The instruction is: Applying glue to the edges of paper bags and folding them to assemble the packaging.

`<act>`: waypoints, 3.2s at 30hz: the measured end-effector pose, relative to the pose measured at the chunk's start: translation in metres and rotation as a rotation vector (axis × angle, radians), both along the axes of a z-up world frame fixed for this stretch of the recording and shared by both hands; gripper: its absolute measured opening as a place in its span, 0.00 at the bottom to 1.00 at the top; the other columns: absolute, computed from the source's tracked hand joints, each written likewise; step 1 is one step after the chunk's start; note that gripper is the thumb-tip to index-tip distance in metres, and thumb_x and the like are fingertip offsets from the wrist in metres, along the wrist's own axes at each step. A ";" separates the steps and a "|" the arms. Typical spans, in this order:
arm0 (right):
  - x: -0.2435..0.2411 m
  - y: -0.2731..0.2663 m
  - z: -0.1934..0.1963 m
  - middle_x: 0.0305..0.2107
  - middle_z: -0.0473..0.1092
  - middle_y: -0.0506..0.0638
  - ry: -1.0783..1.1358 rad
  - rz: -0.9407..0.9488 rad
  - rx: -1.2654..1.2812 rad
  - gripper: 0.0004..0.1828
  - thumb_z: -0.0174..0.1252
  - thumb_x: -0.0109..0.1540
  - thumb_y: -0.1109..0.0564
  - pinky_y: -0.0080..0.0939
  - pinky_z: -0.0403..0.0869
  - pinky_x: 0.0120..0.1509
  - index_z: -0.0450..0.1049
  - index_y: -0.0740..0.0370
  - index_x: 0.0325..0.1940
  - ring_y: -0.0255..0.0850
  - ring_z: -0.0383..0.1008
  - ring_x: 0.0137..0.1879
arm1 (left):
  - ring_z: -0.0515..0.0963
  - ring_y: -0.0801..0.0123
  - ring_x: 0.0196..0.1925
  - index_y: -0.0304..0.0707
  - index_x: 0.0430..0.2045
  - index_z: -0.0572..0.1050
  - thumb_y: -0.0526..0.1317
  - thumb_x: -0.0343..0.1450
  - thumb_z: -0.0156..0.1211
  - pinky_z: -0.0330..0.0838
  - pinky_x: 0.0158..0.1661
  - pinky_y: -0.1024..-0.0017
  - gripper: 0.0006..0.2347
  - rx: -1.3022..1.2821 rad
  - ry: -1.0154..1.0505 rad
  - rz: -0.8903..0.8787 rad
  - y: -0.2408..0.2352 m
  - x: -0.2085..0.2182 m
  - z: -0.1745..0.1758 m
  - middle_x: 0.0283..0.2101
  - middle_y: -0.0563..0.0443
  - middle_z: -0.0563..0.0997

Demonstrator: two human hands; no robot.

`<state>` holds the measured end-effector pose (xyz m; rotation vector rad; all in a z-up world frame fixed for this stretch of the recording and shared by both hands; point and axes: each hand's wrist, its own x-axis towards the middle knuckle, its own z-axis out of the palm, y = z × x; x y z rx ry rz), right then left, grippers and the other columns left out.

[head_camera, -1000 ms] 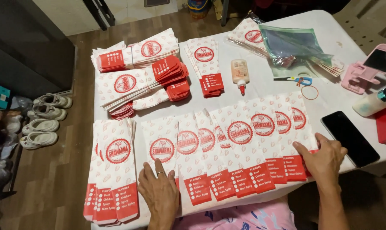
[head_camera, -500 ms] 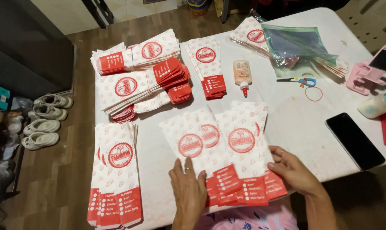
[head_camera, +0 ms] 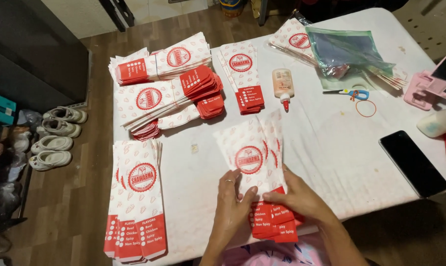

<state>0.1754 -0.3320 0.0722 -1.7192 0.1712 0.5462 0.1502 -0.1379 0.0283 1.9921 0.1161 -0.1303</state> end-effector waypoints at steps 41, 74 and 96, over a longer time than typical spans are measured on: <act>-0.044 -0.028 0.007 0.29 0.72 0.49 -1.202 -0.130 -0.628 0.08 0.68 0.56 0.66 0.47 0.66 0.49 0.76 0.62 0.36 0.46 0.70 0.37 | 0.79 0.48 0.49 0.29 0.57 0.70 0.27 0.55 0.69 0.69 0.62 0.44 0.31 -1.701 -0.056 0.500 -0.021 0.019 -0.028 0.40 0.41 0.81; -0.040 -0.021 -0.050 0.71 0.57 0.63 -0.803 -0.366 0.108 0.62 0.74 0.46 0.62 0.46 0.69 0.73 0.46 0.57 0.77 0.49 0.67 0.68 | 0.76 0.46 0.54 0.22 0.57 0.73 0.18 0.53 0.52 0.69 0.64 0.60 0.31 -1.759 0.110 0.571 -0.049 0.007 -0.037 0.49 0.32 0.79; -0.036 -0.084 -0.053 0.52 0.72 0.61 -0.839 -0.515 0.398 0.05 0.60 0.61 0.67 0.52 0.69 0.76 0.75 0.59 0.39 0.55 0.73 0.66 | 0.79 0.66 0.45 0.32 0.64 0.62 0.26 0.59 0.68 0.78 0.46 0.72 0.35 -0.451 -0.458 0.044 0.035 0.001 0.007 0.39 0.44 0.79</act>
